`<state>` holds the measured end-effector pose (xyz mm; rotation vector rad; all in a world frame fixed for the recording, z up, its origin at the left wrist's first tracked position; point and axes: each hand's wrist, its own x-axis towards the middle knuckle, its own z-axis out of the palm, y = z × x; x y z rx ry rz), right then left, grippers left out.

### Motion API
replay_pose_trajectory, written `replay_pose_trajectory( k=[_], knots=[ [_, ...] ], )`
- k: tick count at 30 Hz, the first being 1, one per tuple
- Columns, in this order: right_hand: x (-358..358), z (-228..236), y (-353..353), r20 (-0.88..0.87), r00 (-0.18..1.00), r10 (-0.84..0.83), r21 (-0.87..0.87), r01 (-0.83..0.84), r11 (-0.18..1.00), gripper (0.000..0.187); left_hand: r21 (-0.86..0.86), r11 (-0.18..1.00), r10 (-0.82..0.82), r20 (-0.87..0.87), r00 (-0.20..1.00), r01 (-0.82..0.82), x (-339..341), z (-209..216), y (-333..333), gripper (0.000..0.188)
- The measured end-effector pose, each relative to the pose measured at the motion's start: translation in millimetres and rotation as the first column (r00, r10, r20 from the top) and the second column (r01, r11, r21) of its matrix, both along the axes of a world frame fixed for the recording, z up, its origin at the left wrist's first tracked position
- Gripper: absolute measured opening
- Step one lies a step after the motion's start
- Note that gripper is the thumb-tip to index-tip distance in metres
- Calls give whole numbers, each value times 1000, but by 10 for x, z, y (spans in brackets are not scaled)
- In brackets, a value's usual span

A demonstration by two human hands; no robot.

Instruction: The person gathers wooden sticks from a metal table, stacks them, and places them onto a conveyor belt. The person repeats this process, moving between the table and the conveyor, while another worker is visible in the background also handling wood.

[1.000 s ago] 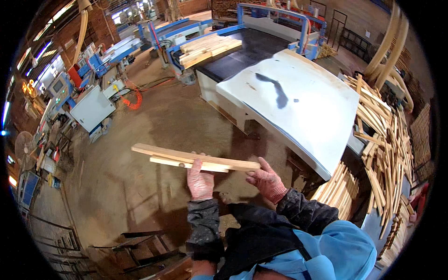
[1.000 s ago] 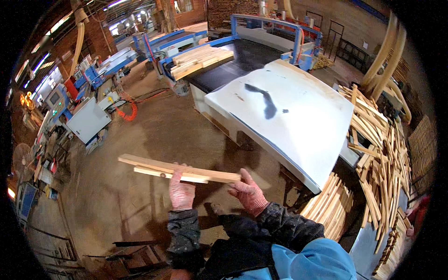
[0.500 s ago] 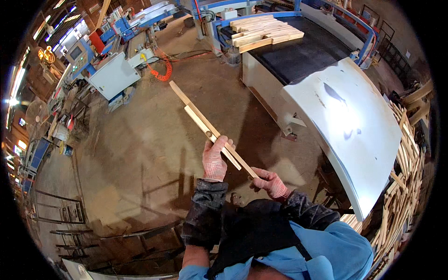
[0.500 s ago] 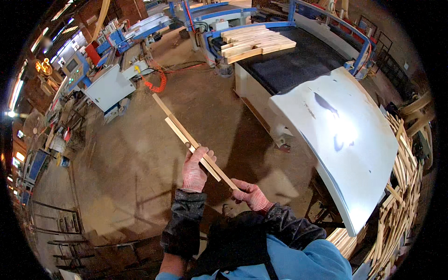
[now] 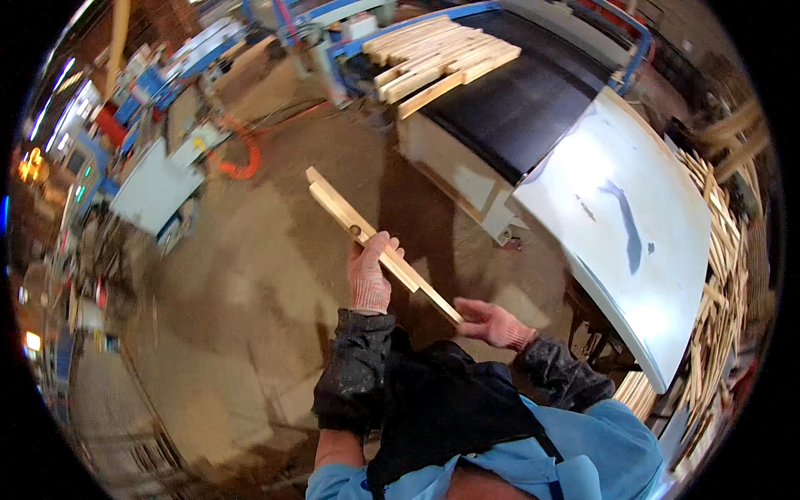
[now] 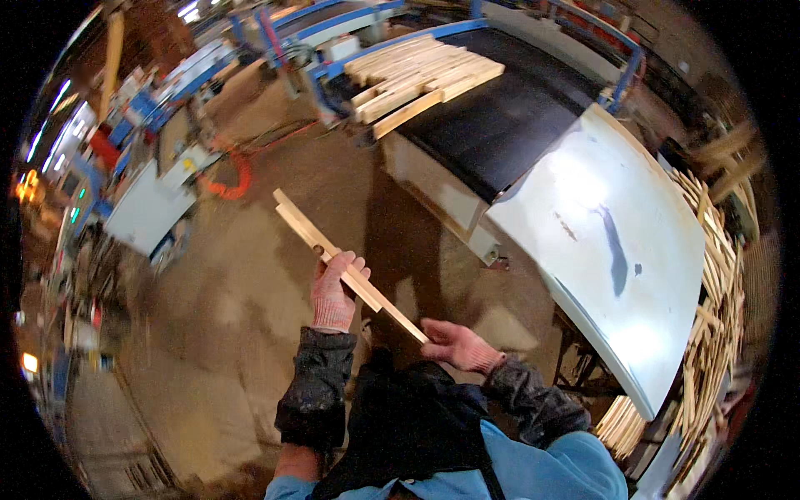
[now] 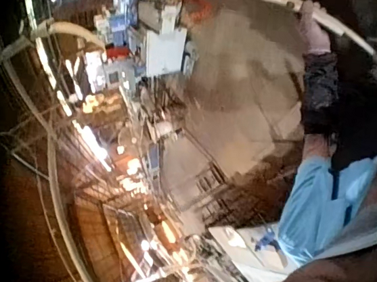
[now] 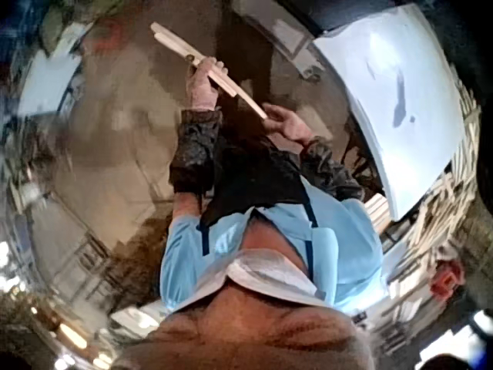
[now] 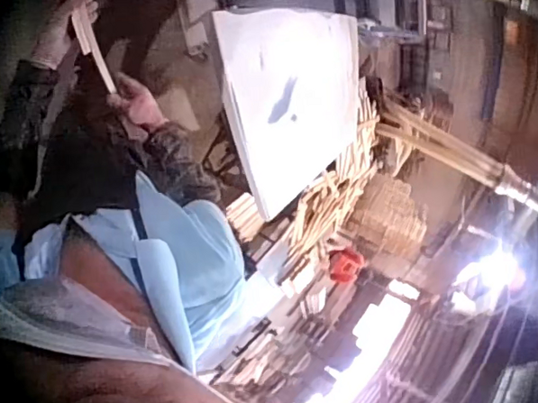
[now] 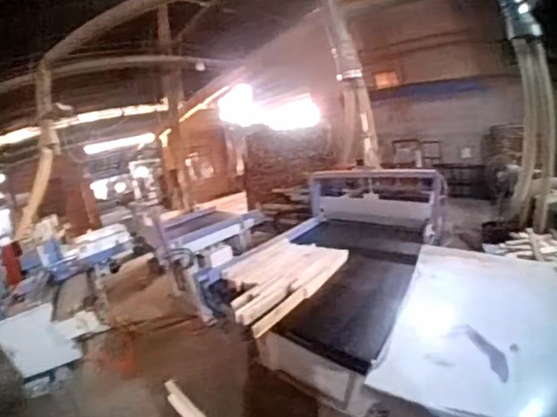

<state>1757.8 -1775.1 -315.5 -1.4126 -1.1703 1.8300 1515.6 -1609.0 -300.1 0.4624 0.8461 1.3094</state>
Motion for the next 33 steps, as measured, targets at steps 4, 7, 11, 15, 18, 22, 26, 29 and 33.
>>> replay_pose_trajectory(
  k=[4,7,11,15,18,22,26,29,33],
  knots=[
    [-484,610,1182,330,933,-141,313,32,949,89,78,994,-68,-144,987,80,222,164,713,29],
    [-671,732,1922,503,772,-389,527,83,846,82,154,962,-186,-235,954,225,561,275,1223,33],
    [-481,626,2518,385,694,-608,514,386,766,67,233,820,-388,-445,807,522,926,356,1904,56],
    [247,733,3142,286,554,-782,351,698,624,44,203,622,-627,-449,637,756,1022,640,2308,77],
    [955,613,3681,234,468,-852,374,766,523,33,52,532,-756,-421,501,845,829,538,2585,67],
    [2027,233,4589,300,397,-867,298,825,481,37,-156,561,-802,-346,487,813,424,103,2951,62],
    [2770,110,5662,594,365,-717,320,711,627,53,-385,715,-698,-436,568,584,-396,-1016,3380,50],
    [2950,213,6320,652,328,-684,282,732,620,50,-559,747,-616,-375,693,361,-1312,-1917,3251,34],
    [3156,256,6869,684,380,-623,312,619,721,55,-787,617,-502,-421,755,-29,-1683,-2215,2762,32]
  ],
)
